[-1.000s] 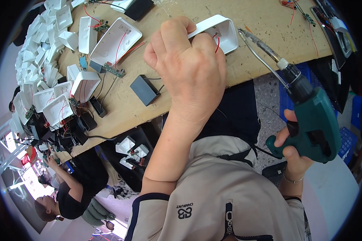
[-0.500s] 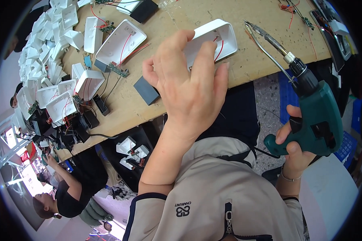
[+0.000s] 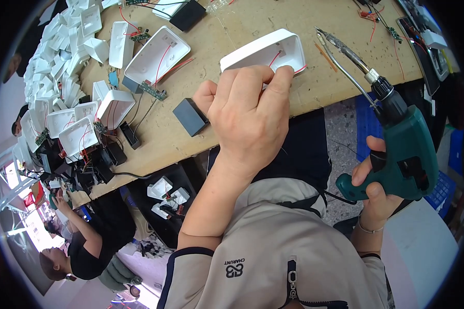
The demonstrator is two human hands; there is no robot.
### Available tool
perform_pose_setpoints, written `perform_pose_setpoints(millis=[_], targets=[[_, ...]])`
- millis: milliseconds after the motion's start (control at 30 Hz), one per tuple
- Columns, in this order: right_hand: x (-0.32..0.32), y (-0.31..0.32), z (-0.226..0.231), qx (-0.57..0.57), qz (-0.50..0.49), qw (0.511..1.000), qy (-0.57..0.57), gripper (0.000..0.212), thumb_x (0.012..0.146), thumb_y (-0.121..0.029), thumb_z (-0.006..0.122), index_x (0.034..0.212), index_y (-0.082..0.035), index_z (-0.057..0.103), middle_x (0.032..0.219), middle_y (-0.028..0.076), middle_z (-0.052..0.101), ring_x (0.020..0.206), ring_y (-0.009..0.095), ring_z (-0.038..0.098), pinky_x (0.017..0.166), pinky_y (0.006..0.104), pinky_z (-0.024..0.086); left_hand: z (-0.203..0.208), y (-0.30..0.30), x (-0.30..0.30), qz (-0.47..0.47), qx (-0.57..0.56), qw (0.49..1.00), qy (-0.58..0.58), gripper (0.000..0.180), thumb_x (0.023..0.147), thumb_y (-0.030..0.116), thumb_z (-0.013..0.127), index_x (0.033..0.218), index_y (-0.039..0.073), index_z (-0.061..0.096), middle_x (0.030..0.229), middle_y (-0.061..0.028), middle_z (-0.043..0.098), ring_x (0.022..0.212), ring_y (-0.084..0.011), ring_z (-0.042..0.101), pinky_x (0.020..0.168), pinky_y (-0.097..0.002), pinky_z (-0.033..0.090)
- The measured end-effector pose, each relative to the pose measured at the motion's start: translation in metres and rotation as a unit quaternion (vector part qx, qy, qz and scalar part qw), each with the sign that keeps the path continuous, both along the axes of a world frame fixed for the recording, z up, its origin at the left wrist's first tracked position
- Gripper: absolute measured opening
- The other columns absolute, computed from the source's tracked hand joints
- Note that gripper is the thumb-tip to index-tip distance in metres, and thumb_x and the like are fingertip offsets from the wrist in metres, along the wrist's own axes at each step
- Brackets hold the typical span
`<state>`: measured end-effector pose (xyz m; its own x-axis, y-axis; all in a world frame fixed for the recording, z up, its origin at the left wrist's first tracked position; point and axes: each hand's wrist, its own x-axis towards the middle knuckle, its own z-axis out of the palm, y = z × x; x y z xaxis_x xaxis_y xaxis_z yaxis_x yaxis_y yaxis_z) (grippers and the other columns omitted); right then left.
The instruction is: Assembling electronic modules into plastic housings using a specialized handheld assembly tool.
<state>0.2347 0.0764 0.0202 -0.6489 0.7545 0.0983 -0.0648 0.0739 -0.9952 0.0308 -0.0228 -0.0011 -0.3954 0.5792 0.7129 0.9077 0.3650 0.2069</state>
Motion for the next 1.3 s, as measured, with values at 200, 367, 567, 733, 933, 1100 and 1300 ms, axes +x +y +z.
perform_pose_setpoints(millis=[200, 367, 567, 733, 933, 1100, 1300], targets=[[-0.003, -0.001, 0.0, -0.003, -0.006, 1.0, 0.011, 0.075, 0.075, -0.034, 0.072, 0.123, 0.012, 0.036, 0.112, 0.025, 0.054, 0.057, 0.012, 0.057, 0.048, 0.0232, 0.049, 0.003, 0.003, -0.003, -0.016, 0.024, 0.999, -0.017, 0.021, 0.064, 0.007, 0.068, 0.084, 0.013, 0.064, 0.074, 0.0039, 0.052, 0.063, -0.0138, 0.049, 0.061, -0.0323, 0.023], [-0.003, 0.001, 0.001, -0.004, 0.007, 1.0, 0.016, 0.074, 0.076, -0.032, 0.072, 0.123, 0.013, 0.036, 0.113, 0.025, 0.054, 0.057, 0.012, 0.056, 0.047, 0.0231, 0.048, 0.005, 0.003, -0.002, -0.019, 0.033, 0.999, -0.038, 0.018, 0.066, 0.007, 0.069, 0.082, 0.013, 0.064, 0.072, 0.0039, 0.051, 0.062, -0.0143, 0.048, 0.061, -0.0327, 0.023], [0.0, 0.001, 0.001, -0.022, 0.013, 0.999, 0.025, 0.075, 0.076, -0.029, 0.072, 0.126, 0.012, 0.032, 0.116, 0.026, 0.052, 0.057, 0.013, 0.056, 0.048, 0.0239, 0.048, 0.009, 0.002, 0.002, -0.013, 0.005, 0.998, -0.067, 0.013, 0.074, 0.008, 0.069, 0.086, 0.011, 0.066, 0.072, 0.003, 0.058, 0.063, -0.0104, 0.049, 0.064, -0.029, 0.023], [-0.001, 0.001, 0.0, -0.037, 0.018, 0.999, 0.034, 0.078, 0.076, -0.029, 0.072, 0.128, 0.011, 0.029, 0.118, 0.027, 0.051, 0.058, 0.013, 0.057, 0.048, 0.0242, 0.048, 0.011, 0.004, 0.002, -0.016, 0.026, 0.993, -0.116, 0.011, 0.074, 0.008, 0.069, 0.084, 0.011, 0.065, 0.071, 0.0033, 0.058, 0.058, -0.0085, 0.046, 0.065, -0.0283, 0.023], [-0.001, 0.003, -0.002, -0.04, 0.027, 0.998, 0.041, 0.077, 0.077, -0.029, 0.072, 0.128, 0.011, 0.03, 0.117, 0.027, 0.051, 0.058, 0.013, 0.057, 0.047, 0.0241, 0.048, 0.012, 0.004, 0.004, -0.022, 0.062, 0.98, -0.187, 0.008, 0.073, 0.008, 0.071, 0.078, 0.011, 0.066, 0.07, 0.0036, 0.057, 0.056, -0.0068, 0.044, 0.066, -0.026, 0.023], [0.003, 0.002, -0.002, -0.047, 0.033, 0.998, 0.027, 0.076, 0.076, -0.029, 0.072, 0.126, 0.012, 0.033, 0.116, 0.027, 0.052, 0.058, 0.013, 0.057, 0.05, 0.0241, 0.049, 0.01, 0.004, 0.002, 0.004, 0.056, 0.988, -0.144, 0.009, 0.069, 0.009, 0.073, 0.075, 0.012, 0.067, 0.068, 0.004, 0.056, 0.055, -0.007, 0.044, 0.067, -0.0257, 0.024], [0.011, 0.001, -0.004, -0.017, 0.042, 0.999, -0.01, 0.072, 0.074, -0.028, 0.074, 0.122, 0.013, 0.039, 0.111, 0.025, 0.055, 0.061, 0.014, 0.059, 0.053, 0.0241, 0.051, 0.006, 0.006, -0.003, 0.054, 0.029, 0.997, -0.052, 0.011, 0.061, 0.01, 0.068, 0.07, 0.013, 0.062, 0.08, 0.0005, 0.052, 0.074, -0.0175, 0.046, 0.069, -0.036, 0.021]])
